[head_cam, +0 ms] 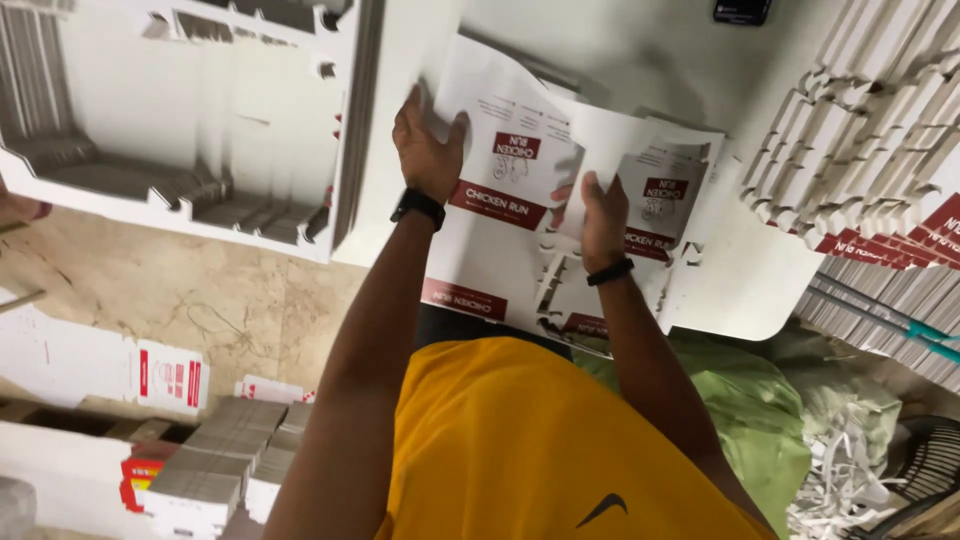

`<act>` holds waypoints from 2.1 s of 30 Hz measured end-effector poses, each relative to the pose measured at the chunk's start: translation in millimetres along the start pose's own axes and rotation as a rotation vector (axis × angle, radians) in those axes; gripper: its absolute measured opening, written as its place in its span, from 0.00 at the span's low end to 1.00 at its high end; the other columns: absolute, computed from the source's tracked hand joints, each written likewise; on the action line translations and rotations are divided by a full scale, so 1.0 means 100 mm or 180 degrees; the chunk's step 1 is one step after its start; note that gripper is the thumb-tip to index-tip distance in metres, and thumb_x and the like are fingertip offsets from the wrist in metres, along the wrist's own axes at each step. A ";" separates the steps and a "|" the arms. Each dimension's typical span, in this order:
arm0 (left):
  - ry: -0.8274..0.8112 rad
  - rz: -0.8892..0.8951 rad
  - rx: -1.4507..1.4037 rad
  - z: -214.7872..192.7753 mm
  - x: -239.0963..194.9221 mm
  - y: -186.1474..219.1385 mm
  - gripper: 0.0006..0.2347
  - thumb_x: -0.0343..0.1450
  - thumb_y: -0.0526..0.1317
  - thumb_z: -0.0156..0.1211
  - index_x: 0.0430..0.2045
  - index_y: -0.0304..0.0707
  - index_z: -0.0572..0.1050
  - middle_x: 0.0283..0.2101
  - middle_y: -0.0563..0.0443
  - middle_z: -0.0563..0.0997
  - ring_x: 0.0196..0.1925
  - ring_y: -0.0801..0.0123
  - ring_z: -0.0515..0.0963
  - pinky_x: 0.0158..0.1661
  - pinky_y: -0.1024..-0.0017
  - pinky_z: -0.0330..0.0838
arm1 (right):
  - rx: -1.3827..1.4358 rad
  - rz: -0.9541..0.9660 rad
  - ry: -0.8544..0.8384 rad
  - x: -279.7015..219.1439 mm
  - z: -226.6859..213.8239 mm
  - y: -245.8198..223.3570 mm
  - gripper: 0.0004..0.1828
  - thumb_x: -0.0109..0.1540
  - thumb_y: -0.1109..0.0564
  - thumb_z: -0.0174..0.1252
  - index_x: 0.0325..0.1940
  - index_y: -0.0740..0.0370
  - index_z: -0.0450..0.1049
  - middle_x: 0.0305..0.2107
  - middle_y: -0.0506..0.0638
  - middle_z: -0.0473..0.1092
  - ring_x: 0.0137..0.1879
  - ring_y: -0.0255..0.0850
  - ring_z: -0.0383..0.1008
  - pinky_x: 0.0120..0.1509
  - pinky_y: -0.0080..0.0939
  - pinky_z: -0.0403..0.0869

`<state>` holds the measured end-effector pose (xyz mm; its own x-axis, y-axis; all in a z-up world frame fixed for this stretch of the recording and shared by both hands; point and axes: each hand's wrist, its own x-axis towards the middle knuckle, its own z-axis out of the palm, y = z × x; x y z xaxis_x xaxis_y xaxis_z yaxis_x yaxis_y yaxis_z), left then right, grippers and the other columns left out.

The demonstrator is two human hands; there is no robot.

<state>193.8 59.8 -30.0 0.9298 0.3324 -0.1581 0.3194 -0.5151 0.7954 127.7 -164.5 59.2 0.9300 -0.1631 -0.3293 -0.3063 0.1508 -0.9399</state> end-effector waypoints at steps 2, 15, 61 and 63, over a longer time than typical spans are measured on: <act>-0.1151 0.0021 0.0521 -0.05 0.23 -0.07 0.31 0.74 0.57 0.57 0.70 0.45 0.57 0.73 0.33 0.59 0.75 0.36 0.54 0.71 0.44 0.47 | 0.0058 0.0265 0.0203 -0.05 -0.04 0.04 0.27 0.65 0.36 0.57 0.50 0.62 0.73 0.30 0.50 0.76 0.22 0.38 0.74 0.22 0.34 0.76; -0.2513 -0.0004 0.1869 -0.41 0.82 0.53 0.21 0.71 0.57 0.57 0.48 0.42 0.81 0.42 0.43 0.85 0.48 0.47 0.84 0.48 0.54 0.80 | -0.1873 -0.0318 0.2594 0.30 -0.08 0.93 0.25 0.63 0.55 0.67 0.60 0.50 0.65 0.48 0.49 0.66 0.47 0.41 0.68 0.49 0.37 0.69; -0.2250 -0.1122 -0.0930 -0.47 0.05 0.02 0.25 0.76 0.64 0.39 0.32 0.44 0.77 0.33 0.50 0.84 0.41 0.68 0.82 0.50 0.70 0.72 | -0.1833 0.2601 -0.0788 0.10 1.11 0.26 0.24 0.54 0.39 0.70 0.24 0.63 0.78 0.13 0.53 0.71 0.17 0.39 0.71 0.25 0.33 0.72; -0.2208 -0.1206 -0.0815 -0.49 0.07 -0.03 0.23 0.77 0.61 0.42 0.30 0.44 0.78 0.27 0.52 0.83 0.36 0.69 0.82 0.46 0.73 0.72 | -0.1978 0.2664 -0.0865 0.18 1.18 0.23 0.24 0.54 0.39 0.71 0.25 0.63 0.79 0.14 0.52 0.72 0.17 0.38 0.70 0.24 0.33 0.73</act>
<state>190.9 102.5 -4.7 0.6961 -0.1585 -0.7002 0.6600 -0.2426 0.7110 161.5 -49.3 42.5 0.3677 -0.0045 -0.9300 -0.8446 -0.4201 -0.3319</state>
